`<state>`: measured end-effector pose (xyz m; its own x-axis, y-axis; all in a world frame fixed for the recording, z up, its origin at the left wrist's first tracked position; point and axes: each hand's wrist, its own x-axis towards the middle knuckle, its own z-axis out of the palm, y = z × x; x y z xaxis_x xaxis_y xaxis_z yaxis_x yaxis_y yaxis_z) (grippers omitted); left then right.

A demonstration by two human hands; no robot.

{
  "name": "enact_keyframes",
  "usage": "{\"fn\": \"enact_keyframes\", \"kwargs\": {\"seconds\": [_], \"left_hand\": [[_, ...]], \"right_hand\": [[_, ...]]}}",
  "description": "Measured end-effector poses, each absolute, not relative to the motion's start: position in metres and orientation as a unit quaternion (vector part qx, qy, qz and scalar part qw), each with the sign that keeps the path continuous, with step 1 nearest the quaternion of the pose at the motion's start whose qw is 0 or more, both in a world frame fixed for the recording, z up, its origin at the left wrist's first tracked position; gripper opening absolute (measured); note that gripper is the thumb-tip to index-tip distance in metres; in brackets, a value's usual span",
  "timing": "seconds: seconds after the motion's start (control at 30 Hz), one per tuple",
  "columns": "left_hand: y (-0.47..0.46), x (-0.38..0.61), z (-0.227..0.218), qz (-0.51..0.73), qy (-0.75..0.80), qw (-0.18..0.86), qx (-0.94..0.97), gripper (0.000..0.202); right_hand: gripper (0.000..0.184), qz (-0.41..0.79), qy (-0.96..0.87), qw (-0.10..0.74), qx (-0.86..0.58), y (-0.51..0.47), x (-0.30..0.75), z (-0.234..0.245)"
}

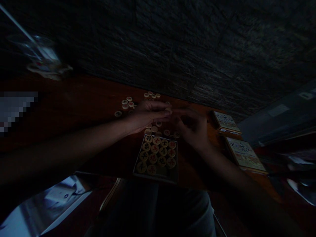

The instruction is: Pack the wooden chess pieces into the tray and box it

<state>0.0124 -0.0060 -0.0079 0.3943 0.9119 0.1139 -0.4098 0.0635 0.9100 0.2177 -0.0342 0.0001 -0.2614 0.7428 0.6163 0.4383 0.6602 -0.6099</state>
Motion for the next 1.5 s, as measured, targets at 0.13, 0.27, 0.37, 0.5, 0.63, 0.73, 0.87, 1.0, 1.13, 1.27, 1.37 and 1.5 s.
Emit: {"fn": "enact_keyframes", "kwargs": {"seconds": [0.13, 0.27, 0.37, 0.5, 0.63, 0.73, 0.87, 1.0, 1.13, 1.27, 1.37, 1.5], "left_hand": [[-0.010, 0.013, -0.007, 0.483, 0.277, 0.660, 0.505, 0.036], [-0.012, 0.012, -0.007, 0.467, 0.311, 0.594, 0.576, 0.045], [-0.011, 0.012, -0.007, 0.460, 0.312, 0.557, 0.618, 0.044], [-0.012, 0.012, -0.006, 0.456, 0.311, 0.546, 0.630, 0.042], [-0.014, 0.012, -0.003, 0.462, 0.319, 0.581, 0.589, 0.045], [-0.015, 0.013, -0.002, 0.467, 0.313, 0.609, 0.559, 0.044], [-0.016, 0.013, -0.001, 0.471, 0.304, 0.609, 0.561, 0.042], [-0.015, 0.012, -0.003, 0.457, 0.318, 0.578, 0.597, 0.042], [-0.013, 0.011, -0.004, 0.453, 0.309, 0.569, 0.613, 0.044], [-0.013, 0.010, -0.005, 0.456, 0.307, 0.568, 0.613, 0.042], [-0.013, 0.011, -0.006, 0.461, 0.312, 0.555, 0.619, 0.039], [-0.015, 0.013, -0.007, 0.461, 0.308, 0.525, 0.646, 0.035]], "right_hand": [[0.029, 0.261, -0.705, 0.488, -0.443, -0.031, 0.214, -0.005], [0.036, 0.307, -0.672, 0.486, -0.467, -0.028, 0.212, -0.005], [0.039, 0.348, -0.641, 0.484, -0.483, -0.028, 0.209, -0.003], [0.038, 0.387, -0.620, 0.488, -0.477, -0.031, 0.207, 0.000], [0.038, 0.420, -0.600, 0.491, -0.472, -0.031, 0.207, 0.001], [0.035, 0.419, -0.594, 0.502, -0.469, -0.030, 0.208, 0.000], [0.034, 0.419, -0.588, 0.506, -0.472, -0.030, 0.208, 0.001], [0.035, 0.431, -0.586, 0.493, -0.476, -0.031, 0.207, 0.003], [0.033, 0.433, -0.584, 0.500, -0.470, -0.031, 0.206, 0.003], [0.032, 0.428, -0.585, 0.500, -0.474, -0.030, 0.207, 0.001], [0.032, 0.423, -0.593, 0.494, -0.475, -0.030, 0.207, 0.000], [0.033, 0.409, -0.608, 0.493, -0.469, -0.031, 0.207, 0.000]]}}
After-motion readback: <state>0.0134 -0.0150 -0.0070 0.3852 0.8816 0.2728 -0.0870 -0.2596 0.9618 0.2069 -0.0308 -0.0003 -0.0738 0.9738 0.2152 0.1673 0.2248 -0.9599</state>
